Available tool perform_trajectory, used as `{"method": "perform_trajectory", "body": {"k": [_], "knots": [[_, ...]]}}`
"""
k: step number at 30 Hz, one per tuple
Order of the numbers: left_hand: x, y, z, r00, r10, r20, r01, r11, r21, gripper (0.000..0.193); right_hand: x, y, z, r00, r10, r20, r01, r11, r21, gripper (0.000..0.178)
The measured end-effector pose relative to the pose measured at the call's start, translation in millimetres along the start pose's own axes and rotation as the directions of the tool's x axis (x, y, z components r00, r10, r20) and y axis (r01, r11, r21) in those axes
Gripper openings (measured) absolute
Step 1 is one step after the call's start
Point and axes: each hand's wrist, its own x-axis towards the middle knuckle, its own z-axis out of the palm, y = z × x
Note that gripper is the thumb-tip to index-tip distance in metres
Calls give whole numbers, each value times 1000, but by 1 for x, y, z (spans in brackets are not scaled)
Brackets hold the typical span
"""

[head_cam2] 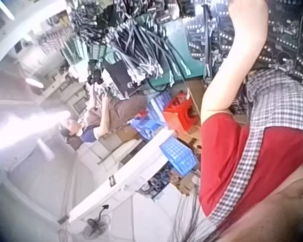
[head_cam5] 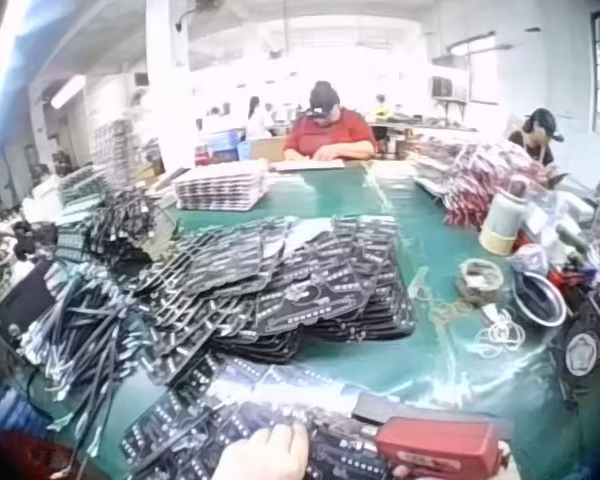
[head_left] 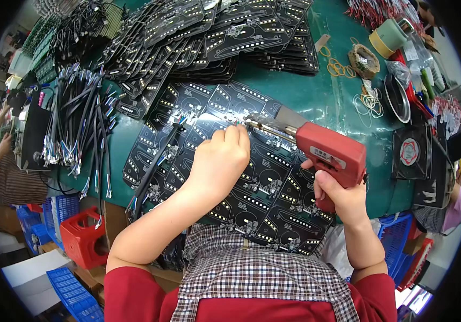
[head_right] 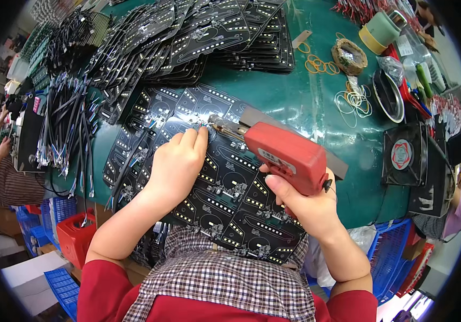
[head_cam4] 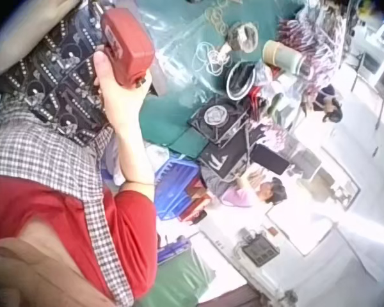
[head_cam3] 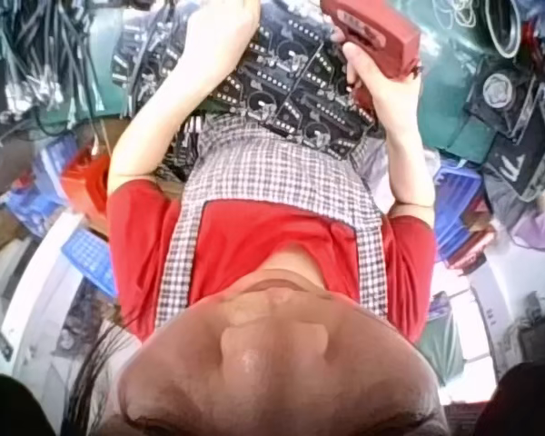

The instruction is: The person solders wires to circuit board panels using a soldering gun, places a panel into a cardboard box, retrieves another panel from a stack, and solders wires onto it.

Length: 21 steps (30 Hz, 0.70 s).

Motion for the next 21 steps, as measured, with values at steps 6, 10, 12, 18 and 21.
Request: {"method": "perform_trajectory", "body": {"k": [6, 10, 12, 18, 21], "knots": [[3, 4, 2, 999, 16, -29, -14, 998, 64, 36, 7, -1, -1, 998, 69, -2, -69, 997, 21, 29], [3, 7, 3, 1000, 5, -25, -3, 996, 89, 34, 8, -2, -1, 996, 86, 0, -86, 996, 10, 29], [4, 8, 3, 1000, 2, -29, 0, 996, 93, 34, 8, -3, -1, 996, 92, 5, -92, 996, 1, 30], [7, 11, 2, 1000, -2, -29, 6, 990, 140, 29, 7, -4, 0, 995, 97, 2, -97, 995, 11, 30], [7, 11, 2, 1000, -6, -17, 9, 987, 160, 29, 6, -1, -1, 998, 58, 18, -59, 998, 16, 33]]}}
